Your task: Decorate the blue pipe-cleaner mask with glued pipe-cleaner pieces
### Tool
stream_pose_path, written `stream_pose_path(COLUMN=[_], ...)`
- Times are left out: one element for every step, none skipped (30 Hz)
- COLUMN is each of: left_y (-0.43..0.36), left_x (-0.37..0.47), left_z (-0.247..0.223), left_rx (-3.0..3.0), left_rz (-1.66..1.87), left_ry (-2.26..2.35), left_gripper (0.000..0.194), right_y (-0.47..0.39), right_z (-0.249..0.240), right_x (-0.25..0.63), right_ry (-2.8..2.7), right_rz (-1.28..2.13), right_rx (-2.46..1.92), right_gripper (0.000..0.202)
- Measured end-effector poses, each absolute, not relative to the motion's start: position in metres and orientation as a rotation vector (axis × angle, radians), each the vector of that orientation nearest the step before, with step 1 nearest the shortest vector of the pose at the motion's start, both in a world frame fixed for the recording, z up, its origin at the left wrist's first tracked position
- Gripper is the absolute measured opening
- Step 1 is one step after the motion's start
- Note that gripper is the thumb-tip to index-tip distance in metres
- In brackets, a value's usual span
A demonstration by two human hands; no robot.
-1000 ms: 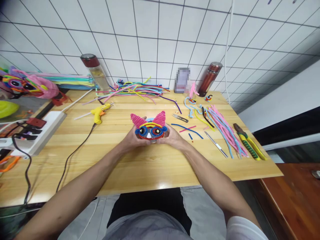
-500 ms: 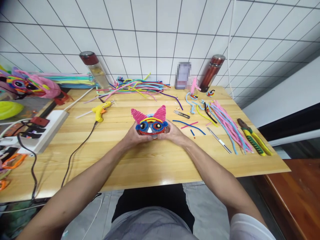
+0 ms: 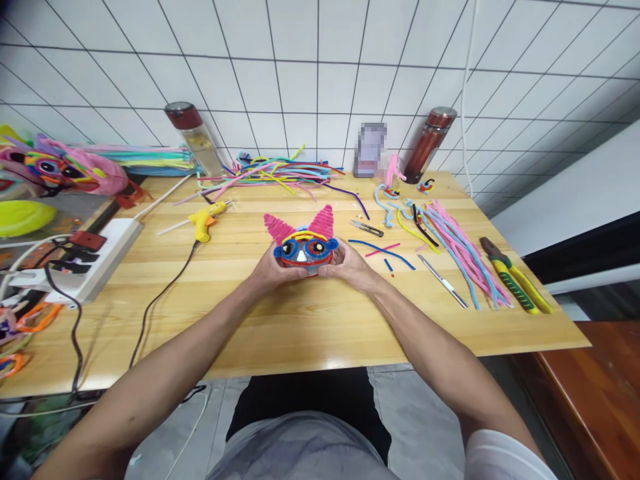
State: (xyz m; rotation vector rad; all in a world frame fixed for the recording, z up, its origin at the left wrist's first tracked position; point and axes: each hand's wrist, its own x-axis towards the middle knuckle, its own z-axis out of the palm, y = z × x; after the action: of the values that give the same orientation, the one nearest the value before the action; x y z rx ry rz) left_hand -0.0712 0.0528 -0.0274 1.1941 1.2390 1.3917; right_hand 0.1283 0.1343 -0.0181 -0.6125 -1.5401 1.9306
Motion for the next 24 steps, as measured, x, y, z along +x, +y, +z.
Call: stream_pose_path(left_y=[0.0528,0.0529,0.0532,0.0534,0.0537,0.0541,0.0543,0.0546,0.0547,0.0548,0.0547,0.0546,0.0543,0.0541,0.0538,0.0535,0.0532,0.0529,0.0527,0.0526,0.0524,0.0522,0.0520,0.0517], left_x=[-0.0715,-0.0719,-0.0723,-0.0726,-0.0728,-0.0729,-0.0729,-0.0729,-0.0728,-0.0728,-0.0729,-0.0731,-0.0735,-0.0740,-0.0746,-0.0751,-0.0756,-0.0761,-0.0764,-0.0766,-0.0767,-0.0765,-0.0761,-0.0756], left_z=[-0.0276,-0.0275,-0.0274,-0.0272,-0.0271,-0.0272,-0.0275,-0.0279,-0.0284,-0.0289,-0.0291,-0.0290,-0.0285,-0.0278,-0.0269,-0.0260,-0.0252,-0.0246,-0.0242,-0.0241,-0.0241,-0.0242,-0.0241,-0.0239], left_rx=[1.201,1.211,1.220,1.227,1.229,1.226,1.218,1.208,1.195,1.183,1.174,1.171,1.173,1.180,1.189,1.200,1.207,1.210,1.208,1.204,1.198,1.190,1.180,1.169], left_rz=[1.388,1.387,1.386,1.386,1.388,1.391,1.392,1.392,1.389,1.385,1.378,1.372,1.367,1.361,1.355,1.348,1.343,1.340,1.339,1.341,1.346,1.350,1.353,1.353], left_ry=[1.235,1.227,1.218,1.209,1.201,1.193,1.185,1.176,1.166,1.156,1.148,1.144,1.142,1.142,1.144,1.146,1.149,1.154,1.162,1.171,1.176,1.172,1.158,1.131], left_gripper=[0.097,0.096,0.095,0.095,0.095,0.097,0.098,0.101,0.103,0.106,0.108,0.110,0.110,0.109,0.107,0.104,0.102,0.101,0.101,0.101,0.102,0.102,0.102,0.102], right_y=[0.1343,0.1343,0.1343,0.1343,0.1342,0.1342,0.1341,0.1341,0.1341,0.1341,0.1342,0.1344,0.1346,0.1349,0.1352,0.1355,0.1358,0.1359,0.1361,0.1361,0.1360,0.1358,0.1355,0.1350], right_z=[-0.0181,-0.0184,-0.0187,-0.0191,-0.0193,-0.0194,-0.0194,-0.0193,-0.0191,-0.0189,-0.0189,-0.0191,-0.0194,-0.0199,-0.0205,-0.0211,-0.0217,-0.0220,-0.0222,-0.0222,-0.0220,-0.0218,-0.0215,-0.0212], right_x=[0.1281,0.1278,0.1275,0.1272,0.1271,0.1271,0.1272,0.1275,0.1279,0.1282,0.1286,0.1289,0.1291,0.1292,0.1293,0.1294,0.1294,0.1295,0.1296,0.1298,0.1300,0.1303,0.1306,0.1310], right_ry=[-1.541,-1.543,-1.544,-1.544,-1.542,-1.540,-1.537,-1.535,-1.532,-1.531,-1.529,-1.527,-1.525,-1.524,-1.525,-1.527,-1.527,-1.524,-1.523,-1.522,-1.520,-1.519,-1.517,-1.514], right_rz=[1.929,1.926,1.923,1.918,1.915,1.914,1.916,1.919,1.923,1.928,1.929,1.929,1.926,1.923,1.922,1.923,1.925,1.926,1.928,1.930,1.930,1.929,1.929,1.927], right_rx=[-0.603,-0.594,-0.589,-0.587,-0.590,-0.596,-0.601,-0.605,-0.607,-0.607,-0.608,-0.609,-0.612,-0.615,-0.618,-0.620,-0.622,-0.623,-0.624,-0.625,-0.627,-0.629,-0.633,-0.640], right_gripper=[0.085,0.085,0.084,0.084,0.084,0.084,0.085,0.085,0.084,0.083,0.082,0.082,0.082,0.082,0.082,0.082,0.082,0.082,0.081,0.081,0.081,0.081,0.081,0.080])
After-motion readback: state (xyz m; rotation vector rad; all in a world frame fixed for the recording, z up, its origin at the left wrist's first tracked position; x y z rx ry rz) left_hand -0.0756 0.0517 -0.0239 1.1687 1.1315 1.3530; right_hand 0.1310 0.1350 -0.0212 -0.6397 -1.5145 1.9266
